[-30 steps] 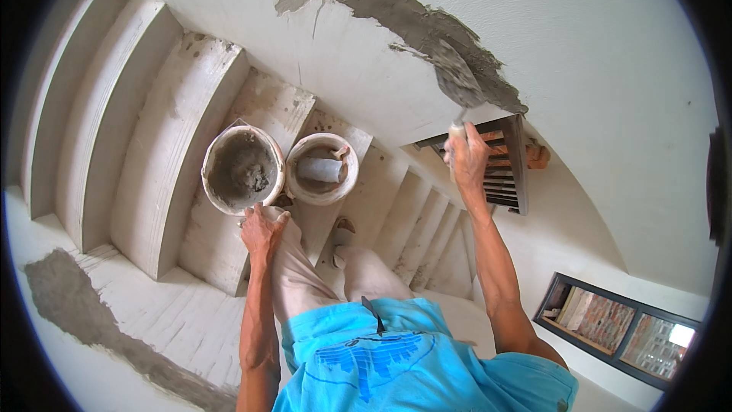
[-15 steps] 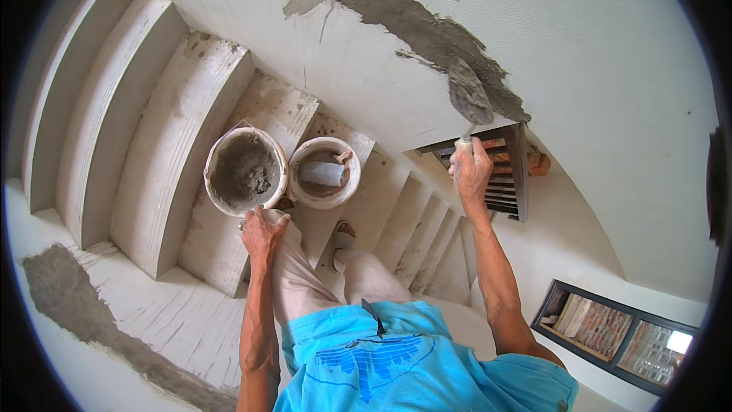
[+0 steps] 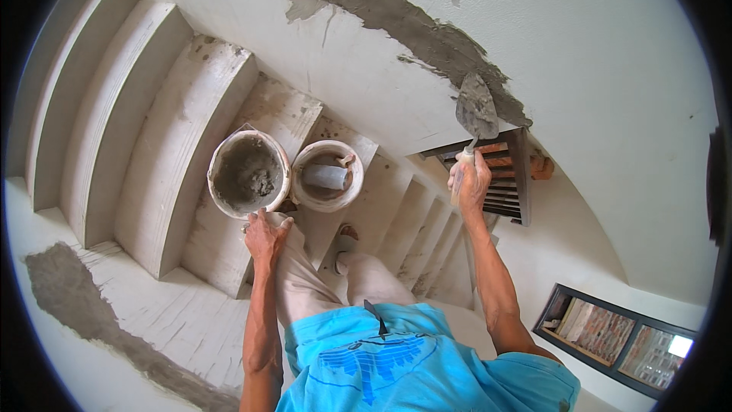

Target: The person scoops plaster from a bucket using a trowel and applies it to the underside of a spiral staircase. They then use a brush to smooth and spread the plaster along the curved surface.

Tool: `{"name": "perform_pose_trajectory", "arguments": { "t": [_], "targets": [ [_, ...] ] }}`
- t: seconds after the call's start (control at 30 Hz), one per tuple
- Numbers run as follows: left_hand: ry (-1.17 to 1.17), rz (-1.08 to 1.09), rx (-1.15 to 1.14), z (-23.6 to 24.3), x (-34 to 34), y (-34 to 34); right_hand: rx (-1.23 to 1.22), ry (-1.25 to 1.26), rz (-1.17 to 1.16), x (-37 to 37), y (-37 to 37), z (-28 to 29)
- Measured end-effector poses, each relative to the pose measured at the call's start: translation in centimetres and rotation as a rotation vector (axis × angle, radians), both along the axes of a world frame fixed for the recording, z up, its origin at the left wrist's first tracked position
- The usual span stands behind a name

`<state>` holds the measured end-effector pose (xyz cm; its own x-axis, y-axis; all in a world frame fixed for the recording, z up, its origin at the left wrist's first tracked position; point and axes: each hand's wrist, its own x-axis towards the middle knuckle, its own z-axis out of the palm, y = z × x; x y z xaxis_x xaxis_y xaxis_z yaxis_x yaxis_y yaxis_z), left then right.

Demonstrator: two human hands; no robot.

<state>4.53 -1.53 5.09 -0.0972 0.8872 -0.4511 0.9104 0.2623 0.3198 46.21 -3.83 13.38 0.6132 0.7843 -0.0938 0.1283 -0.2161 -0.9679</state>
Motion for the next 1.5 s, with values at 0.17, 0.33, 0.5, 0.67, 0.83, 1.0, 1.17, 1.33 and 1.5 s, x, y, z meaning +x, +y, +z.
{"name": "perform_pose_trajectory", "arguments": {
  "t": [0.17, 0.33, 0.5, 0.67, 0.83, 1.0, 1.17, 1.33, 1.5],
  "targets": [
    [-0.002, -0.027, 0.033, -0.8, -0.2, -0.2, 0.013, -0.182, 0.127, -0.1, 1.1, 1.1],
    [0.035, -0.058, 0.069, -1.3, -0.4, -1.2, 0.047, -0.205, 0.118, 0.0, 3.5, 2.3],
    [0.001, -0.023, 0.048, -0.3, 0.1, -0.6, 0.104, 0.061, -0.029, 2.6, -1.7, 0.0],
    [0.002, -0.039, 0.053, -0.9, -0.1, -0.4, 0.086, 0.004, 0.074, 2.3, -1.4, 0.4],
    [0.013, -0.060, 0.047, -0.9, 0.4, -0.1, 0.073, -0.137, 0.184, 1.7, 3.3, 2.7],
    [0.007, -0.018, 0.028, -0.7, 0.3, 0.1, -0.041, 0.013, 0.110, 2.8, 0.2, 1.4],
    [-0.008, 0.024, 0.032, -0.4, 0.2, -0.2, -0.391, 0.105, 0.215, 1.9, -7.8, -3.8],
    [-0.041, 0.050, 0.078, -0.9, 0.5, -0.7, -0.520, 0.103, 0.428, -3.2, -7.8, -4.7],
    [-0.025, 0.086, 0.054, -0.2, 0.5, -0.9, -0.521, -0.111, 0.678, -7.3, -3.0, -5.6]
  ]
}}
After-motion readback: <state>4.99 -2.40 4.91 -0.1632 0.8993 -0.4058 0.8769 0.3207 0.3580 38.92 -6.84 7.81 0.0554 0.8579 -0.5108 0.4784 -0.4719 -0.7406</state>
